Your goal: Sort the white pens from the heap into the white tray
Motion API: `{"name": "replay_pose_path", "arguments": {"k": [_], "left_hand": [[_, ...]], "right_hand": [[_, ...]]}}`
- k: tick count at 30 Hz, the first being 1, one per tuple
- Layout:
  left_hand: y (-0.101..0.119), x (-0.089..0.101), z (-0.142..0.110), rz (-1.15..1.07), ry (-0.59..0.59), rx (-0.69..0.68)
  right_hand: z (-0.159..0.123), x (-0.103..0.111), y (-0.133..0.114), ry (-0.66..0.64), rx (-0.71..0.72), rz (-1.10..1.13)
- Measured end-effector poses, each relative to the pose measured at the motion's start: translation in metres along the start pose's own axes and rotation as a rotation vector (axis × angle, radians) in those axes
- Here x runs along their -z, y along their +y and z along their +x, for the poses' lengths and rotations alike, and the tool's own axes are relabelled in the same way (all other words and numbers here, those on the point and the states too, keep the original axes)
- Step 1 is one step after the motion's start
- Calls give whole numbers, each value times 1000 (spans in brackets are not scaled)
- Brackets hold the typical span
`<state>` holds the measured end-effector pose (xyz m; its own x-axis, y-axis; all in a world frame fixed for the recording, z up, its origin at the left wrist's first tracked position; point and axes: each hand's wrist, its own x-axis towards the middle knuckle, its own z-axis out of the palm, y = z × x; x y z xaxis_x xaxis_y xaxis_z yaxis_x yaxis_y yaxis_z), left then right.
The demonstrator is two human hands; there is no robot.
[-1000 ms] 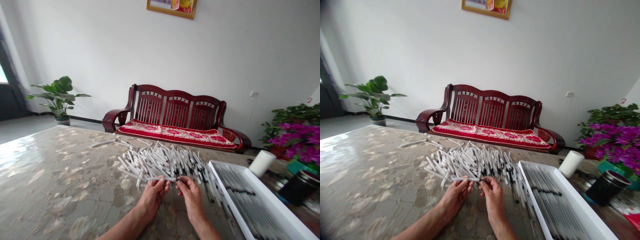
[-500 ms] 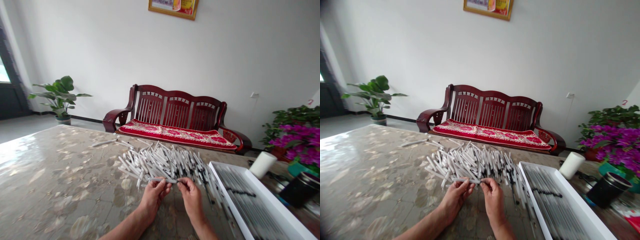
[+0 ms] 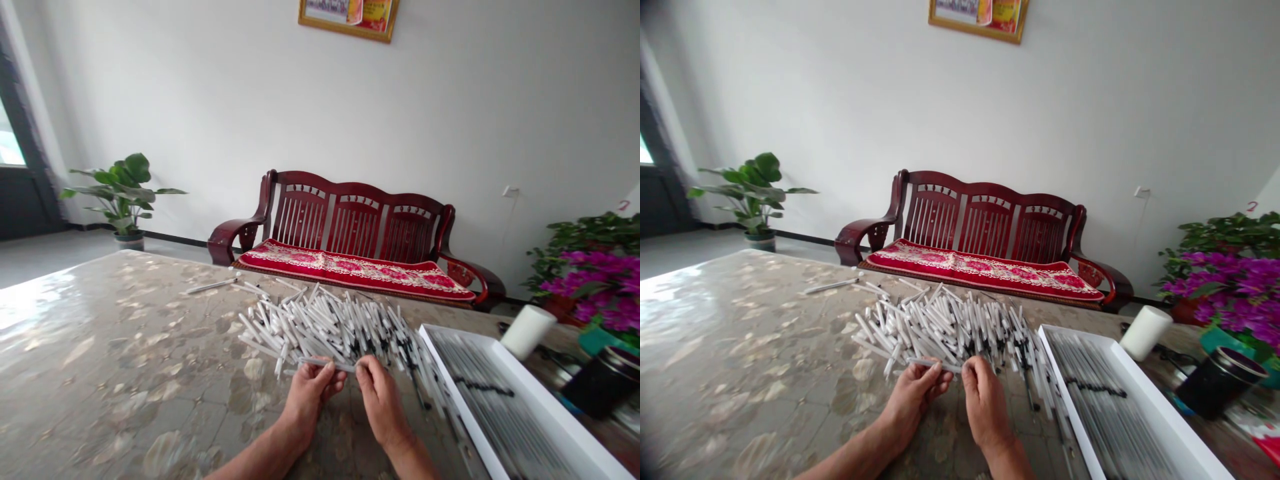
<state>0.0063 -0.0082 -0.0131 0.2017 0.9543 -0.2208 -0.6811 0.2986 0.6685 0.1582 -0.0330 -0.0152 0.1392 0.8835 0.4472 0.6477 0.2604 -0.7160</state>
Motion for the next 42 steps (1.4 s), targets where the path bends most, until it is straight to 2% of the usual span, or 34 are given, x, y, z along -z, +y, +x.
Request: {"name": "replay_pose_path", "arguments": {"k": [6, 11, 17, 22, 27, 32, 35, 37, 42], "left_hand": [[-2, 0, -1, 43, -24, -12], [-2, 0, 0, 57, -28, -6], [-3, 1, 2, 64, -22, -21], [-3, 0, 2, 57, -14, -17], [-3, 1, 0, 81, -19, -21], [-4, 1, 1, 102, -9, -17], [-6, 1, 2, 115, -16, -11], [-6, 1, 3, 121, -18, -8], [-2, 0, 2, 120, -26, 2]], "right_hand": [[0, 1, 4, -47, -106, 10], [0, 1, 2, -63, -24, 21], [1, -2, 5, -54, -114, 41], [0, 0, 2, -52, -48, 31], [-2, -4, 4, -35, -175, 78], [1, -3, 6, -51, -64, 19], [2, -4, 10, 5, -101, 28], [2, -4, 10, -6, -126, 43], [0, 0, 5, -55, -32, 27]]}}
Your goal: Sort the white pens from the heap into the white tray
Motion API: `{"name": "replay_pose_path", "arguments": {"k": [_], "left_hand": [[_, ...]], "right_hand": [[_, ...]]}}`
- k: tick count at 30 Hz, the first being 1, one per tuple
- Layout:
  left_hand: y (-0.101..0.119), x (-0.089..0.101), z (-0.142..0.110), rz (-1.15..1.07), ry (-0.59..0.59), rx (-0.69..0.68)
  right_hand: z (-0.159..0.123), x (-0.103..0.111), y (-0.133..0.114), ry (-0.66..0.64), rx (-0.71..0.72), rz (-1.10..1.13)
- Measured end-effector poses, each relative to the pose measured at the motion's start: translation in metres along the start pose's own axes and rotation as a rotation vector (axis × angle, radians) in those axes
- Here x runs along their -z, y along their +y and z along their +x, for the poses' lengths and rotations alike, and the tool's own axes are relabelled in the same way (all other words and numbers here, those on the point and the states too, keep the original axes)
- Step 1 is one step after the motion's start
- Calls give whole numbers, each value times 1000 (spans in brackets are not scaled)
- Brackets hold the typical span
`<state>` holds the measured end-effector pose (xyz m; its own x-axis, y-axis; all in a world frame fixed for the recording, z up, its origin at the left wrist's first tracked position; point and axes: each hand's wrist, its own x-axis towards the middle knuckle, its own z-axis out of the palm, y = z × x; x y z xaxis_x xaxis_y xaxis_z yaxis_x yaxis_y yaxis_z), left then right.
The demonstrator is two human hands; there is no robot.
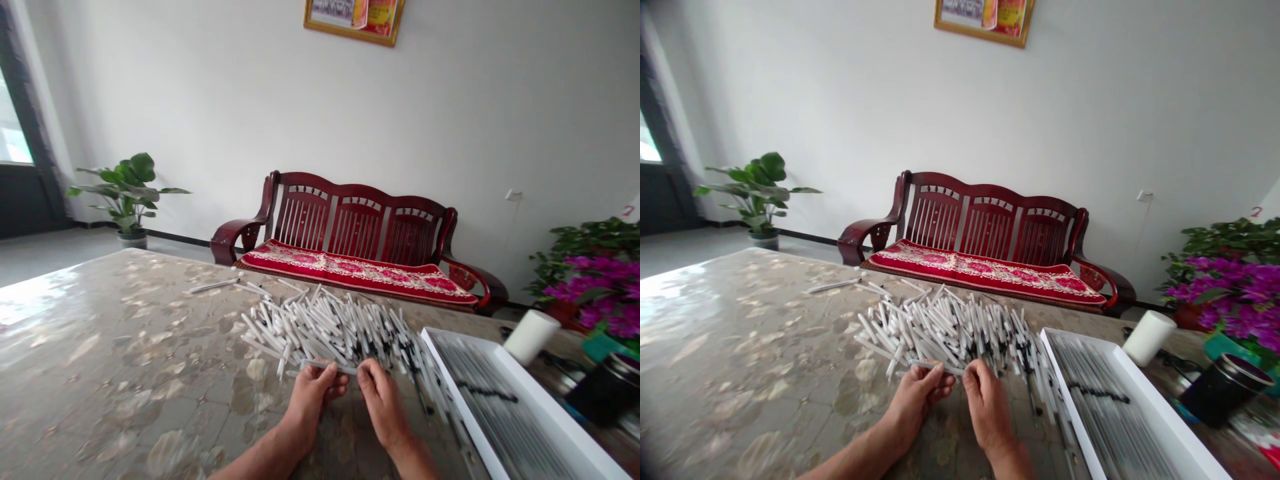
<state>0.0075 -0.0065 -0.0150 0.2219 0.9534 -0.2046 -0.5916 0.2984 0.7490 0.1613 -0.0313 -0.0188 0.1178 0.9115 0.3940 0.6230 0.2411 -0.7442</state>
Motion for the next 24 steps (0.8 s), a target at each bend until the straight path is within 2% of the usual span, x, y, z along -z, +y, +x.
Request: {"name": "replay_pose_path", "arguments": {"k": [3, 10, 12, 15, 17, 24], "left_hand": [[1, 0, -2, -1, -7, 6], [-2, 0, -2, 14, 10, -13], [-1, 0, -2, 15, 18, -13], [0, -1, -2, 12, 24, -9], [1, -1, -2, 20, 9, -9], [-1, 1, -4, 108, 2, -58]], "right_hand": [[-1, -3, 0, 14, -49, 24], [-3, -12, -3, -97, -400, 341], [-4, -9, -6, -115, -404, 351], [-4, -6, -8, -71, -264, 287], [-4, -6, -8, -67, -243, 294], [-5, -12, -15, -188, -531, 562]]}}
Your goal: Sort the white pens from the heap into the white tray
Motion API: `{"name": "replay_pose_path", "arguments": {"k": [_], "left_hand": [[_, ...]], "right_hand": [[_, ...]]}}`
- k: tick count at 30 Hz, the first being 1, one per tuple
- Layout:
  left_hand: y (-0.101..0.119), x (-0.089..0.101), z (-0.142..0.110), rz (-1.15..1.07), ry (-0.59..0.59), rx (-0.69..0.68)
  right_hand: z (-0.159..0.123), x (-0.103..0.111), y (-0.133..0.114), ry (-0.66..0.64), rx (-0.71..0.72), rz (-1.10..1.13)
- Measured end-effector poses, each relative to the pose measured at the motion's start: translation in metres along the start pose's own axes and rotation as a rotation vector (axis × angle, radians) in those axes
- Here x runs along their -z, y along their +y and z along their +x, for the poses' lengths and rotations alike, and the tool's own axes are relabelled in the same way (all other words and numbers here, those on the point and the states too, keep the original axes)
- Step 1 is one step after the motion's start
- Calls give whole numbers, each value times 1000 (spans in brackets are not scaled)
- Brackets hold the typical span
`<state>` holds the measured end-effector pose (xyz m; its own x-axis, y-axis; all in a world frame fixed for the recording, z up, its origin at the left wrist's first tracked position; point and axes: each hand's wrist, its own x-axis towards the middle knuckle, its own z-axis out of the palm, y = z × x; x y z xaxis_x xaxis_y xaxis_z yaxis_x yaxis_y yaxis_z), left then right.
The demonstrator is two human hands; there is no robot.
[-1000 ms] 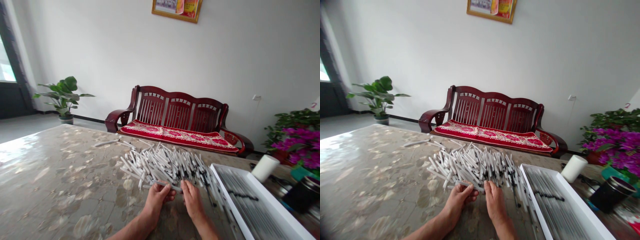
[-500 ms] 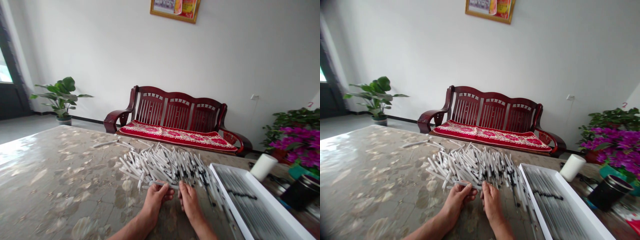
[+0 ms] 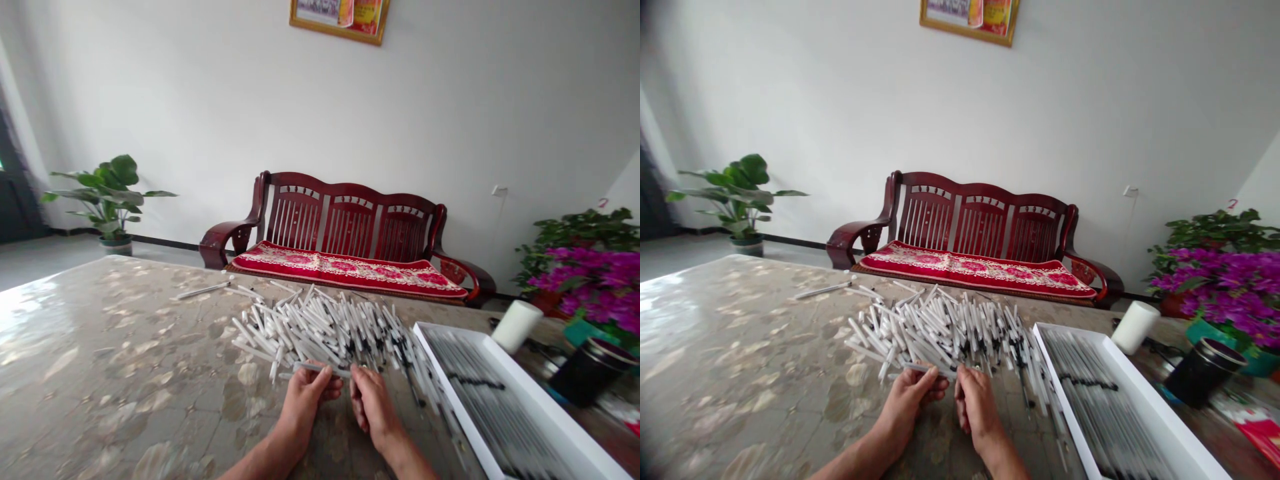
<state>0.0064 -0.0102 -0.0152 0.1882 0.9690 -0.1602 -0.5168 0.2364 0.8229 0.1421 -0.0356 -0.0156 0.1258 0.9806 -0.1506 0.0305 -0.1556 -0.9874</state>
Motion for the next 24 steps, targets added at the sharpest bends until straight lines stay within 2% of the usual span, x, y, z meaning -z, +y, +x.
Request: {"name": "replay_pose_path", "arguments": {"k": [4, 7, 9, 13, 16, 18, 21, 24], "left_hand": [[2, 0, -3, 80, -12, -108], [3, 0, -4, 127, -60, -155], [2, -1, -5, 129, -109, -98], [-2, -1, -7, 94, -217, 123], [-2, -2, -12, 57, -345, 324], [-1, -2, -14, 51, -425, 399], [2, -2, -13, 18, -428, 382], [3, -1, -6, -66, -328, 310]], "right_hand": [[-2, -5, -6, 4, -60, 60], [-1, -3, -9, 24, -54, 83], [1, 1, -10, 31, -19, 100], [2, 14, -9, -13, 69, 99], [2, 19, -7, -30, 137, 56], [2, 19, -6, -34, 161, 10], [8, 25, -5, 10, 189, -120], [16, 44, -5, 232, 349, -441]]}}
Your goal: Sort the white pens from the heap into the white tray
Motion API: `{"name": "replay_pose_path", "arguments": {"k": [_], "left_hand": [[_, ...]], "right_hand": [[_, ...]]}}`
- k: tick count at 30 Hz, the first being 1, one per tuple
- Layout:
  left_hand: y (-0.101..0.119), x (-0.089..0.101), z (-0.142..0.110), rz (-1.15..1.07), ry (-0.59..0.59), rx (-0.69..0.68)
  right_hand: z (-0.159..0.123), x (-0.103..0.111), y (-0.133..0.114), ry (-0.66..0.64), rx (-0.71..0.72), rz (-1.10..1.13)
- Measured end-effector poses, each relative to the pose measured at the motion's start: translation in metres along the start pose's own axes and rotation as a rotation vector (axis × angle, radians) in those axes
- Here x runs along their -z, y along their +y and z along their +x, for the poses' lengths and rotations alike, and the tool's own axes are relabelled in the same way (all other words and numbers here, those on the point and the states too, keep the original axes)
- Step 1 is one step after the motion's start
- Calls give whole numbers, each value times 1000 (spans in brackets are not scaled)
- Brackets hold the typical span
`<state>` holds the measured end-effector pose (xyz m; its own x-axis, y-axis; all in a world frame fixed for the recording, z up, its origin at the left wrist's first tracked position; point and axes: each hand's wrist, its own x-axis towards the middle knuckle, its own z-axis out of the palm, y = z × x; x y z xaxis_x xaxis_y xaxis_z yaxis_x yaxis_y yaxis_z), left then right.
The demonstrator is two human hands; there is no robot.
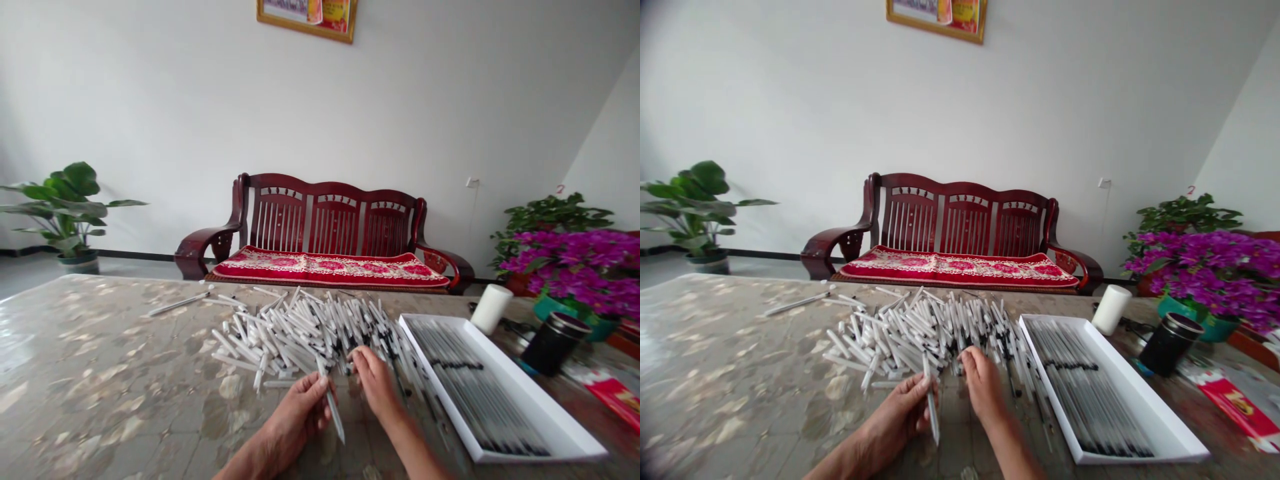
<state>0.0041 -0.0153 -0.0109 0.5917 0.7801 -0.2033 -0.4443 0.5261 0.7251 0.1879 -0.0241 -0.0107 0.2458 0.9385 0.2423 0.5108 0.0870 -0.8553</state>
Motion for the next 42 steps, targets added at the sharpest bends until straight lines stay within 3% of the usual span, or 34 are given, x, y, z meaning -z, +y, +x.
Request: {"name": "replay_pose_path", "arguments": {"k": [3, 7, 15, 22, 29, 34, 38, 42], "left_hand": [[5, 4, 7, -81, 147, -95], [8, 6, 10, -142, 275, -176], [3, 8, 11, -152, 332, -266], [2, 9, 13, -166, 350, -264], [4, 8, 12, -190, 383, -258], [4, 7, 12, -208, 385, -259], [4, 7, 12, -223, 386, -268], [5, 7, 12, -242, 402, -275]], "right_hand": [[8, 20, 14, 146, 116, -378], [10, 33, 23, 118, 84, -654], [1, 16, 9, 4, 189, -655], [-1, 10, -1, -115, 277, -812], [-1, 7, 5, -93, 271, -897], [2, 8, 14, -3, 245, -718], [3, 4, 14, 149, 186, -233], [-3, -6, 1, 99, 94, 254]]}}
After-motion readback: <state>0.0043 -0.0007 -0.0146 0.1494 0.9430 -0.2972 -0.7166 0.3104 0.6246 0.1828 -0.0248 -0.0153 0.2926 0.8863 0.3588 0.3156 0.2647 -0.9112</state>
